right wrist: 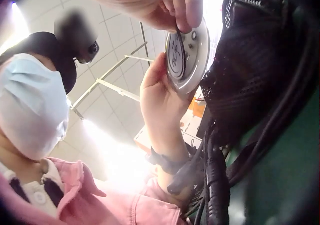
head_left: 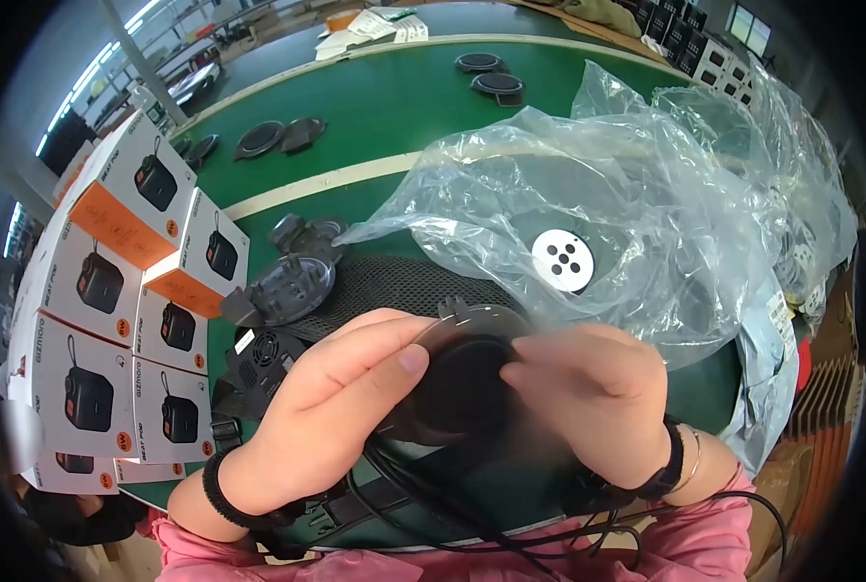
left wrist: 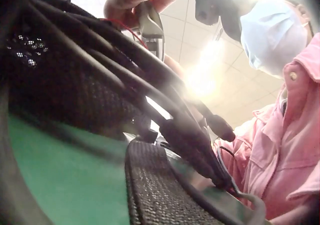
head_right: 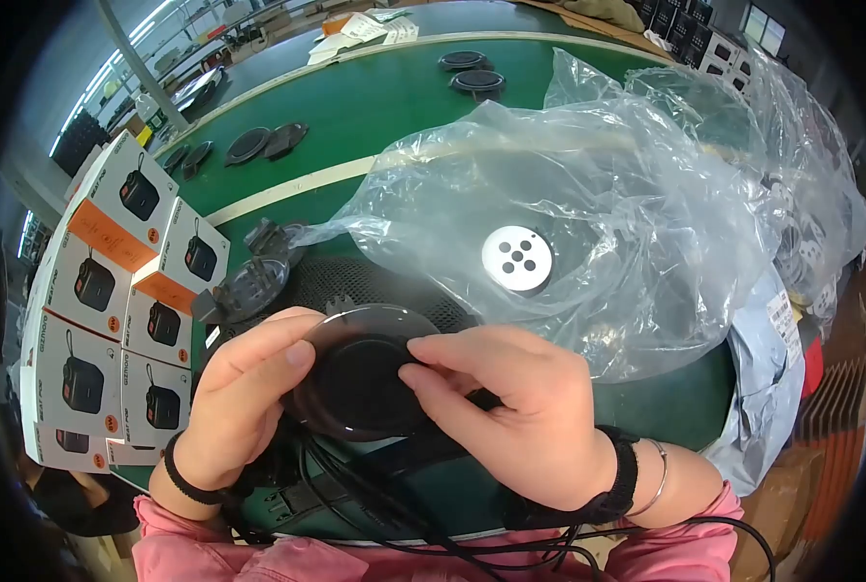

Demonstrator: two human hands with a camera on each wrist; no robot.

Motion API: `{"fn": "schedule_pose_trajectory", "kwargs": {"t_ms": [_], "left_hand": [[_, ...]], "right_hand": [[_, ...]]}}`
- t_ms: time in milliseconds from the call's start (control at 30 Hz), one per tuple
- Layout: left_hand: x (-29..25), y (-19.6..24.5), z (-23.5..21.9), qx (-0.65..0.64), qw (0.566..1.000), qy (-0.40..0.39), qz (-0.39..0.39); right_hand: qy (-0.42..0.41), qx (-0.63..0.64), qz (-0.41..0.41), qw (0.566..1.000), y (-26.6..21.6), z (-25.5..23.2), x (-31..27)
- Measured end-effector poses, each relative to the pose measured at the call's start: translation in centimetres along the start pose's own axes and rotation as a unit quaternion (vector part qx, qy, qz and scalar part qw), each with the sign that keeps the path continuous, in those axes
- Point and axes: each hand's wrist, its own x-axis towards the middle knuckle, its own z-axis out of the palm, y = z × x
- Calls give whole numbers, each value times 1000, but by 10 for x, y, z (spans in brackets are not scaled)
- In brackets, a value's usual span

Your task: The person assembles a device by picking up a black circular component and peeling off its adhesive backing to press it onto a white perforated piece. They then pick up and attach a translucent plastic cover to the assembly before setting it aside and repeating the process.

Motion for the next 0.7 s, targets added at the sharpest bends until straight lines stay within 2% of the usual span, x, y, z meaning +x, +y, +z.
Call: {"fn": "schedule_pose_trajectory", "kwargs": {"t_ms": [100,167,200,267,300,333,367,400,433,467,533,600,633,667,700], "left_hand": [[0,-1,-1,-12,1000,8,-15],[1,-1,-3,-90,995,-2,-51],[0,1,-3,-89,995,-3,-50],[0,8,-3,-174,979,-7,-102],[1,10,-2,-170,981,-8,-96],[-1,11,0,-181,978,-9,-103],[-3,13,1,-191,976,-8,-108],[-5,11,3,-113,990,4,-82],[-5,12,2,-87,993,-5,-80],[-6,13,1,-62,995,-13,-80],[-8,26,1,-41,994,-12,-97],[-7,41,3,-22,999,18,-14],[-7,54,5,-56,995,80,6],[-4,62,0,41,982,178,48],[6,74,-9,84,965,199,147]], "right_hand": [[-15,-40,-16,999,0,-2,2],[-21,-128,-97,987,6,-6,1],[-20,-128,-98,987,7,-5,0],[1,-3,24,1000,8,-1,-1],[4,-3,17,1000,10,4,-1],[-33,159,42,986,13,10,-2],[-73,317,64,943,14,14,-1],[-75,318,51,944,10,12,3],[-145,352,163,910,3,8,6],[-213,376,275,859,0,4,7],[-233,387,238,860,5,4,4],[-235,411,214,855,10,2,2],[-235,424,204,851,13,3,1],[-236,425,201,850,15,4,-1],[-219,444,198,846,17,6,-3]]}}
